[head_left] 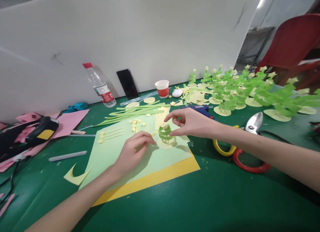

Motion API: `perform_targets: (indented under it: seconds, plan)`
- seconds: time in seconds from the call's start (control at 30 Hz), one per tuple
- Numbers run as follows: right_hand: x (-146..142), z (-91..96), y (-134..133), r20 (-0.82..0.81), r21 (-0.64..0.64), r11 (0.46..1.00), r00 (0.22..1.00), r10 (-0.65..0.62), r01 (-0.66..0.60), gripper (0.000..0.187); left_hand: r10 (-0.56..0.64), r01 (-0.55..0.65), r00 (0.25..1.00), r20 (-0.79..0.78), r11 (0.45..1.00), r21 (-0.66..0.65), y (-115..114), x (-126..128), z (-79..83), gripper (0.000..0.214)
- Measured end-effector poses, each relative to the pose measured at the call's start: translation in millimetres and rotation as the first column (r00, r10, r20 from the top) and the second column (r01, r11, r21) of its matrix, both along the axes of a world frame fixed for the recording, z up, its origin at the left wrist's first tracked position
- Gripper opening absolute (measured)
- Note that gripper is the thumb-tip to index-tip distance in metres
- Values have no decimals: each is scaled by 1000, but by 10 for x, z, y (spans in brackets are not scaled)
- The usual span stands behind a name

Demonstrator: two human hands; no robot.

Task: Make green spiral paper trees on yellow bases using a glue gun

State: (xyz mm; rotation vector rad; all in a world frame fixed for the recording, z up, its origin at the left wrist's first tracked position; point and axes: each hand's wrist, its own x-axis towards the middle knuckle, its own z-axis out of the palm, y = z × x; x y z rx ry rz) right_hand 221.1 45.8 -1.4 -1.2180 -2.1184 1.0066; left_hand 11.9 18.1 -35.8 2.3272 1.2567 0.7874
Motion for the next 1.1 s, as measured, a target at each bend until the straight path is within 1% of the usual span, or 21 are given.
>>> perform_targets:
  seconds: [0.1,0.17,0.23,0.3,0.37,0.43,0.5,0.63,0.73,0.83,0.9,1.1]
  plan:
    - [51,43,30,50,-36,998,997,51,-49,45,10,-10,1000,-3,1000,10,-5,1,-4,26]
    - [89,83,48,90,-37,997,994,69,-66,46,13,-13,1000,-4,1000,14,-7,1,-8,26]
    - [127,128,62,153,-29,996,984,88,-84,44,10,-10,1000,-7,1000,14,-5,1,-13,26]
    - [159,169,71,216,-14,996,972,93,-92,38,6,-6,1000,-11,1000,13,-1,2,-15,27]
    - [174,193,74,236,2,997,969,75,-78,31,4,-4,1000,-13,1000,11,3,4,-14,27]
    - [166,191,69,214,18,998,975,53,-58,27,2,-2,1000,-14,1000,11,4,4,-10,27]
    - [133,163,57,180,29,999,983,36,-42,30,-1,1,1000,-12,1000,12,4,2,-7,26]
    - [29,43,18,71,73,997,997,8,-13,33,-9,9,1000,-18,1000,24,4,-5,-6,26]
    - [-43,-65,-6,-20,87,996,1000,-7,9,28,-22,23,999,-32,999,39,10,-9,-9,26]
    - [-80,-137,-9,-101,76,996,994,-31,39,17,-36,37,999,-29,998,53,18,-10,-15,27]
    - [-79,-145,-1,-146,65,996,988,-46,56,12,-41,42,999,-26,997,61,23,-14,-23,27]
    - [-31,-68,29,-211,23,993,972,-106,113,12,-63,69,996,-65,994,87,23,-34,-55,29]
